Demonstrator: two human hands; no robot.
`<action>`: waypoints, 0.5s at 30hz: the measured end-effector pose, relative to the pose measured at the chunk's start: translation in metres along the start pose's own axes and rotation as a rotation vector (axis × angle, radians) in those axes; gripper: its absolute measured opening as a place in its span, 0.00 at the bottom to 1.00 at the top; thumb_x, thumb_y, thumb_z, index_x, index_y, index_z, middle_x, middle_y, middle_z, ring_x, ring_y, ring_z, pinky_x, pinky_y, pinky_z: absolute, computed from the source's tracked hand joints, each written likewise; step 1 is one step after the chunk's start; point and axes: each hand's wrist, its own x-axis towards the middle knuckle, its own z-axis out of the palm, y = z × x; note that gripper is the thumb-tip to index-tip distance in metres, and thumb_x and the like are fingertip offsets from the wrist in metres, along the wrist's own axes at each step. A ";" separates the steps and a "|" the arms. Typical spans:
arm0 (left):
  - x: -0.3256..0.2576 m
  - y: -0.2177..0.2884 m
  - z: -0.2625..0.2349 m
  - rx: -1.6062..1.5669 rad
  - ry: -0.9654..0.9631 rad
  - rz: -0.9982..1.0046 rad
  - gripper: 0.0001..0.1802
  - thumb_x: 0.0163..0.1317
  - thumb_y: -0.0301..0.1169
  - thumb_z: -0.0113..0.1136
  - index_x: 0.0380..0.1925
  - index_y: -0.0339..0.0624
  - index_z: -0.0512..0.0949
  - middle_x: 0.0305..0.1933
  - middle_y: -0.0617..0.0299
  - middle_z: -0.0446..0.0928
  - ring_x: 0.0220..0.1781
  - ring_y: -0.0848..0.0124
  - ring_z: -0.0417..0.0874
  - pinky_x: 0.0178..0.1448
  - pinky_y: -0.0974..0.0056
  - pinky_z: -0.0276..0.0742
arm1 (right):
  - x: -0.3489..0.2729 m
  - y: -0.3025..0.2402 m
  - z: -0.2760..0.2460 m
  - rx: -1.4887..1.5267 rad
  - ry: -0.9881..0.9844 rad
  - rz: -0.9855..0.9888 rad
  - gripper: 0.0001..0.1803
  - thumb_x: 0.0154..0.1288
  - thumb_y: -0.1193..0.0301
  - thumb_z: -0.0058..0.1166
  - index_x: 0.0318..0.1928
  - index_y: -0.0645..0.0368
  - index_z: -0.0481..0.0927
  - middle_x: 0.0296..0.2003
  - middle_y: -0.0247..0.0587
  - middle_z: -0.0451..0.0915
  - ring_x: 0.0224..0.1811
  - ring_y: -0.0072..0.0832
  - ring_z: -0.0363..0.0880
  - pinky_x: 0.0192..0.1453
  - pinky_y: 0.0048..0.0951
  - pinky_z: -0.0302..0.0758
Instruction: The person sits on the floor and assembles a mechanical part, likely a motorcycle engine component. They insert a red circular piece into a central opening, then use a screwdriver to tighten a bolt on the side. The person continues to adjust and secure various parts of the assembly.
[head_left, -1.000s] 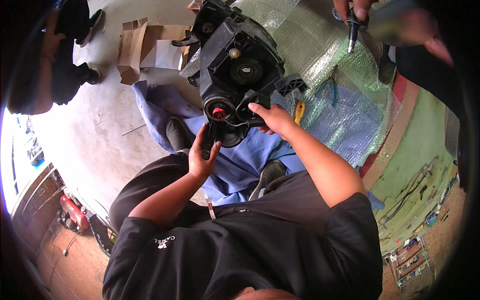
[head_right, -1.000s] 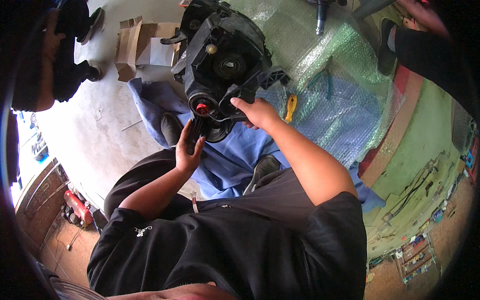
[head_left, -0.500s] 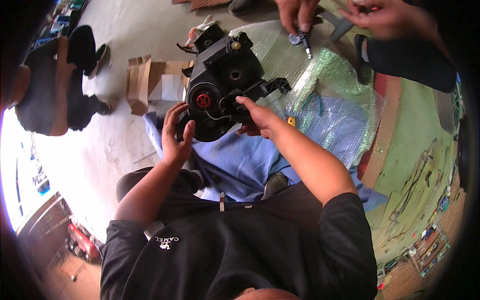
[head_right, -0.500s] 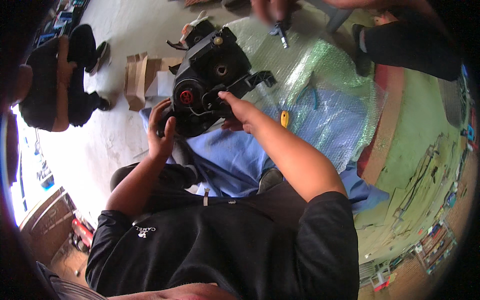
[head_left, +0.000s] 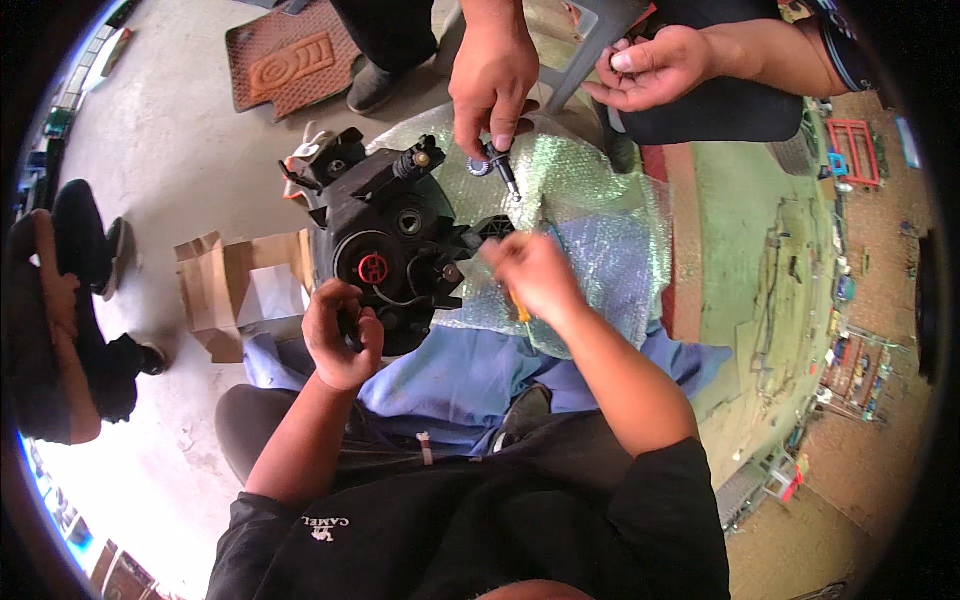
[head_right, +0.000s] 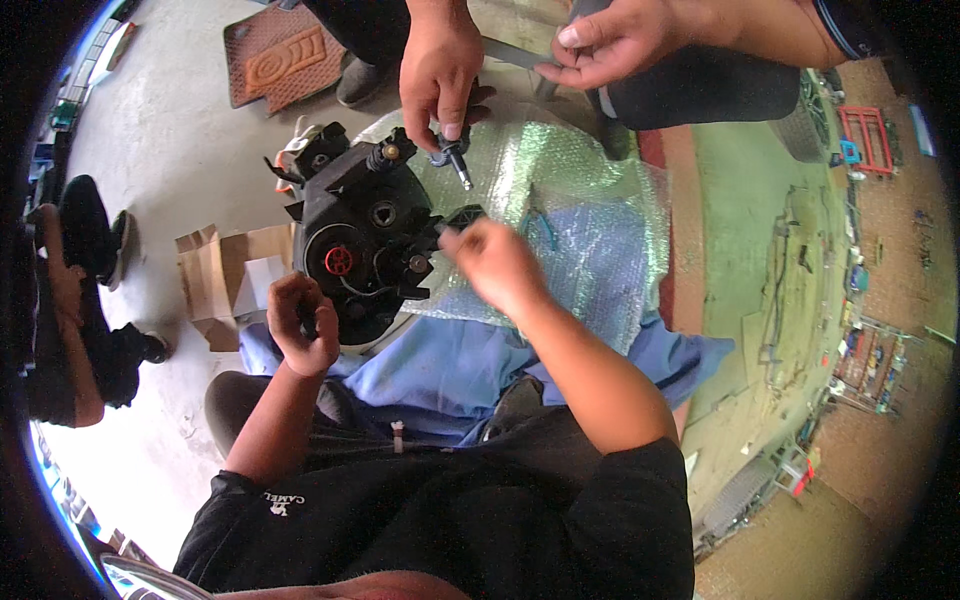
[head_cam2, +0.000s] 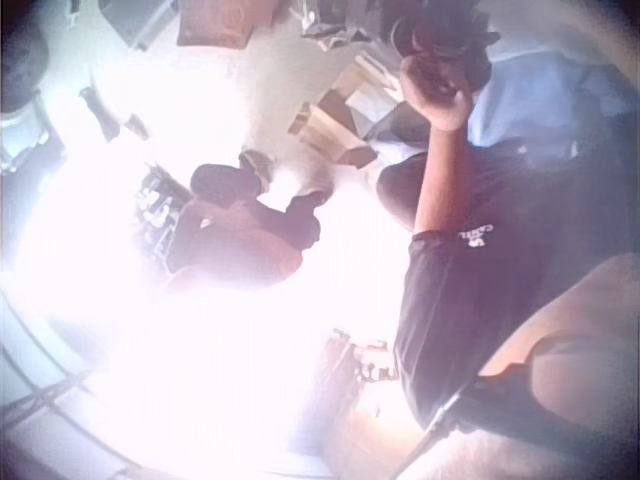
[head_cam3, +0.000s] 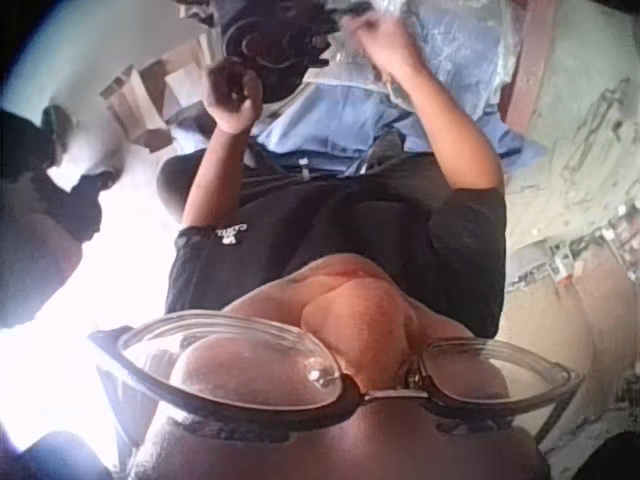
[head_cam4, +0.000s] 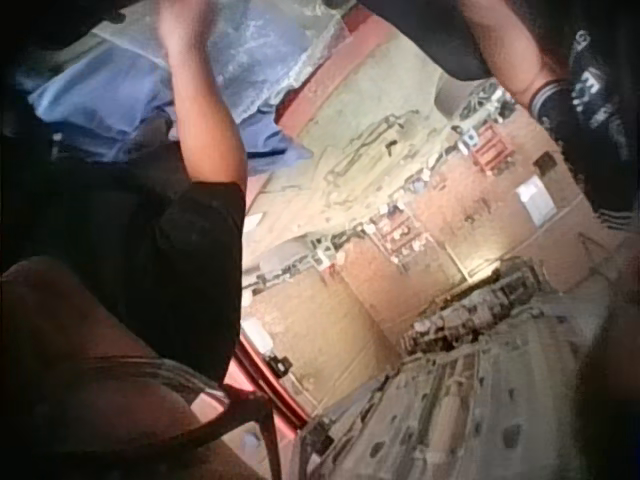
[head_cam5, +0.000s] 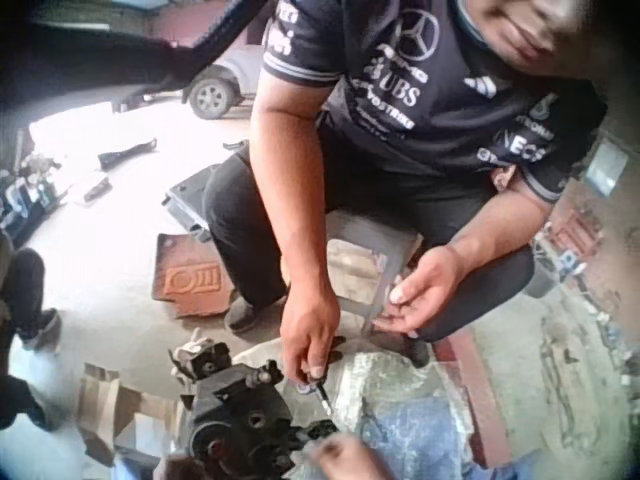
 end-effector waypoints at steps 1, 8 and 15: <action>0.000 0.001 0.001 -0.033 -0.008 0.008 0.19 0.47 0.13 0.50 0.43 0.33 0.69 0.27 0.64 0.65 0.23 0.78 0.63 0.28 0.73 0.59 | 0.000 -0.010 -0.016 0.088 0.346 -0.103 0.15 0.66 0.61 0.66 0.39 0.60 0.80 0.26 0.32 0.80 0.26 0.16 0.74 0.31 0.22 0.71; 0.001 -0.004 0.000 -0.169 -0.004 0.048 0.22 0.44 0.11 0.50 0.44 0.32 0.69 0.27 0.64 0.64 0.20 0.78 0.59 0.25 0.72 0.55 | 0.049 -0.077 -0.083 0.204 1.098 -0.473 0.15 0.59 0.72 0.68 0.47 0.64 0.85 0.26 0.33 0.81 0.28 0.19 0.76 0.34 0.24 0.73; 0.009 -0.004 -0.002 -0.120 -0.029 0.094 0.23 0.41 0.13 0.52 0.43 0.34 0.71 0.21 0.64 0.63 0.16 0.74 0.59 0.22 0.69 0.55 | 0.075 -0.101 -0.088 0.405 1.059 -0.514 0.10 0.64 0.71 0.65 0.42 0.64 0.87 0.31 0.34 0.87 0.27 0.19 0.82 0.28 0.20 0.74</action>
